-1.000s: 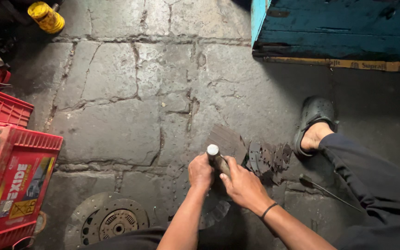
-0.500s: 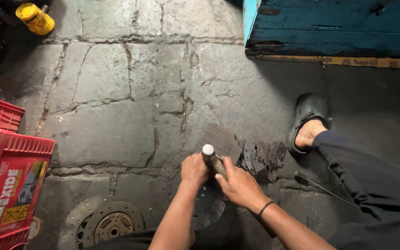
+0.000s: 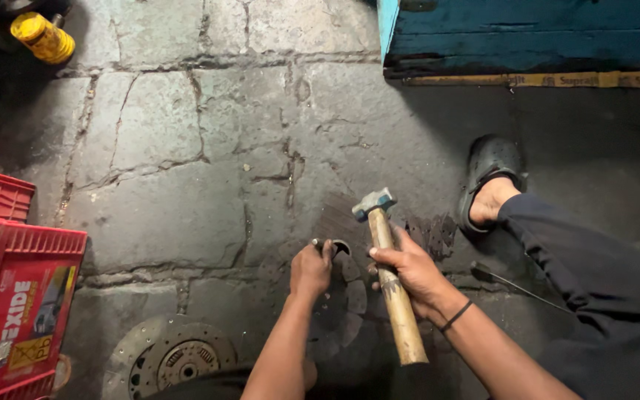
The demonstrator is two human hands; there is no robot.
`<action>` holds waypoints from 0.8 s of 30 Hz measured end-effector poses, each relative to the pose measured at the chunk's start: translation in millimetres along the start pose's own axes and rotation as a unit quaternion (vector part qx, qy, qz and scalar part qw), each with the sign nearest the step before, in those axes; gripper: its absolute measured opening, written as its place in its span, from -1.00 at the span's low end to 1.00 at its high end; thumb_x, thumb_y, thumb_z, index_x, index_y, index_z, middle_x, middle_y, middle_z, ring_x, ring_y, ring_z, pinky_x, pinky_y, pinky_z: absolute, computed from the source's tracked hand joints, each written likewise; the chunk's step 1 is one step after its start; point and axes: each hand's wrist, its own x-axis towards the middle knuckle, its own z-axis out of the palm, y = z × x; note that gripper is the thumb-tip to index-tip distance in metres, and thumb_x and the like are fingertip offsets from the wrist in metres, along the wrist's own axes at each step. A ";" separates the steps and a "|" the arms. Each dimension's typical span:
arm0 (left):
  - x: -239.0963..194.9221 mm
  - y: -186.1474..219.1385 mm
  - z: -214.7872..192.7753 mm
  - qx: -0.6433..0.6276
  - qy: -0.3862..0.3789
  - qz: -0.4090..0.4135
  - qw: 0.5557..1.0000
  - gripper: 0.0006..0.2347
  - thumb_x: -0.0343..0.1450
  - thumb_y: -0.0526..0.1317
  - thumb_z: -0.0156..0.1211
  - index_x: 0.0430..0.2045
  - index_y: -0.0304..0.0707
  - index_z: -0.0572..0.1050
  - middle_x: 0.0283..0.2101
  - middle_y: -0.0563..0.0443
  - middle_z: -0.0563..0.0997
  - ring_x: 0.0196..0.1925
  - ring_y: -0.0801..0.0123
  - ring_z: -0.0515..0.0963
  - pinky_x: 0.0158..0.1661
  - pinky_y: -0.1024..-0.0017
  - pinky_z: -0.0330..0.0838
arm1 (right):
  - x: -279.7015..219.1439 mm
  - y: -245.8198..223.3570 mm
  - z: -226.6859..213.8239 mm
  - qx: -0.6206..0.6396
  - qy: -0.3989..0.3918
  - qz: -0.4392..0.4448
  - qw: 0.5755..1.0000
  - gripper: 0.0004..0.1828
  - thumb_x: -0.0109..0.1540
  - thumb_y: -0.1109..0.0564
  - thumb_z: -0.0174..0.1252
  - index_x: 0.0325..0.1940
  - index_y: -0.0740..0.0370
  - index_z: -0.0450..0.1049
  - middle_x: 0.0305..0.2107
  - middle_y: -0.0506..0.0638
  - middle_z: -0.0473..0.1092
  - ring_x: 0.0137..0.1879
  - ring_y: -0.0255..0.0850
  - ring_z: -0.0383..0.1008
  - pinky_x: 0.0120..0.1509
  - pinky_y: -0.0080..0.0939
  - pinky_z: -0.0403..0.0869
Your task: The person sits on the floor and uses a hammer and metal rod to strike and separate components of a circular metal part. They then use a thin metal rod to pry and remove a ring-shaped piece from the assembly.
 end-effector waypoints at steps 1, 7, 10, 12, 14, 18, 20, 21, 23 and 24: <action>-2.0 -0.5 1.0 0.008 0.006 0.007 1.000 -0.61 0.50 0.05 -0.02 -0.31 -0.35 0.58 -0.17 -0.40 0.62 -0.03 -0.30 0.55 -0.05 -0.08 0.41 | 0.0 0.8 1.0 -0.012 -0.003 0.006 1.000 -0.26 0.13 0.18 0.20 0.40 0.08 0.19 -0.33 -0.02 0.36 -0.39 -0.25 0.45 -0.44 -0.16 0.51; -3.6 -0.8 7.2 0.017 0.024 0.003 1.000 -0.61 0.52 0.05 -0.05 -0.34 -0.32 0.58 -0.19 -0.36 0.63 -0.06 -0.28 0.57 -0.06 -0.08 0.42 | 1.6 13.2 1.8 -0.117 -0.033 -0.001 0.993 -0.21 0.13 0.18 0.22 0.44 0.10 0.16 -0.36 0.04 0.39 -0.45 -0.24 0.44 -0.45 -0.19 0.48; -4.2 -2.8 6.0 0.004 0.018 -0.002 1.000 -0.61 0.52 0.06 -0.07 -0.32 -0.29 0.60 -0.19 -0.34 0.64 -0.06 -0.28 0.57 -0.07 -0.06 0.42 | 1.6 16.8 3.7 -0.129 -0.040 -0.001 0.991 -0.19 0.13 0.18 0.22 0.46 0.08 0.16 -0.35 0.04 0.41 -0.47 -0.26 0.43 -0.45 -0.22 0.46; -2.9 -1.9 4.3 -0.004 0.017 -0.006 1.000 -0.62 0.52 0.06 -0.07 -0.30 -0.27 0.61 -0.19 -0.33 0.64 -0.06 -0.27 0.57 -0.08 -0.05 0.42 | 3.0 16.3 5.5 -0.124 -0.039 0.000 0.991 -0.19 0.12 0.18 0.22 0.46 0.08 0.16 -0.34 0.02 0.41 -0.47 -0.26 0.43 -0.44 -0.23 0.46; -4.6 -0.6 4.1 -0.006 0.014 -0.019 1.000 -0.62 0.51 0.06 -0.06 -0.29 -0.25 0.61 -0.19 -0.32 0.64 -0.05 -0.25 0.58 -0.08 -0.04 0.43 | 3.0 16.8 5.9 -0.123 -0.037 -0.002 0.992 -0.19 0.12 0.18 0.22 0.46 0.08 0.17 -0.34 0.02 0.41 -0.46 -0.26 0.43 -0.43 -0.23 0.47; -7.3 5.7 -0.2 -0.011 0.026 -0.007 1.000 -0.65 0.51 0.02 -0.04 -0.29 -0.25 0.60 -0.19 -0.32 0.64 -0.06 -0.26 0.57 -0.09 -0.04 0.43 | 4.4 14.2 7.0 -0.160 -0.028 -0.024 0.986 -0.20 0.12 0.18 0.25 0.45 0.10 0.19 -0.32 -0.01 0.41 -0.41 -0.30 0.42 -0.38 -0.25 0.47; -9.9 7.5 -1.4 -0.017 0.025 -0.004 1.000 -0.67 0.50 0.01 -0.03 -0.30 -0.24 0.61 -0.20 -0.31 0.65 -0.07 -0.25 0.58 -0.09 -0.04 0.43 | 3.8 15.0 6.0 -0.155 -0.017 -0.004 0.988 -0.20 0.12 0.18 0.24 0.45 0.08 0.19 -0.35 0.02 0.39 -0.42 -0.27 0.39 -0.39 -0.23 0.44; -10.9 8.1 -1.9 -0.016 0.028 0.004 0.999 -0.67 0.51 0.00 -0.03 -0.31 -0.24 0.61 -0.20 -0.31 0.65 -0.08 -0.25 0.58 -0.09 -0.04 0.43 | 3.3 15.3 5.7 -0.165 -0.015 -0.008 0.986 -0.21 0.12 0.17 0.23 0.45 0.08 0.19 -0.33 0.00 0.40 -0.41 -0.29 0.40 -0.38 -0.24 0.45; -11.7 8.8 -1.8 -0.014 0.035 0.021 0.999 -0.68 0.51 -0.01 -0.03 -0.31 -0.24 0.61 -0.21 -0.31 0.65 -0.09 -0.25 0.58 -0.09 -0.04 0.43 | 2.7 14.9 4.9 -0.185 -0.012 -0.016 0.982 -0.22 0.14 0.15 0.23 0.45 0.09 0.20 -0.29 -0.03 0.44 -0.38 -0.32 0.42 -0.34 -0.25 0.47; -11.6 8.9 -1.4 -0.015 0.033 0.015 0.999 -0.68 0.51 -0.01 -0.02 -0.32 -0.24 0.61 -0.21 -0.31 0.64 -0.09 -0.26 0.58 -0.10 -0.04 0.44 | 2.3 14.2 4.7 -0.178 -0.015 -0.015 0.984 -0.22 0.13 0.16 0.24 0.45 0.10 0.20 -0.30 -0.01 0.42 -0.39 -0.30 0.41 -0.35 -0.24 0.46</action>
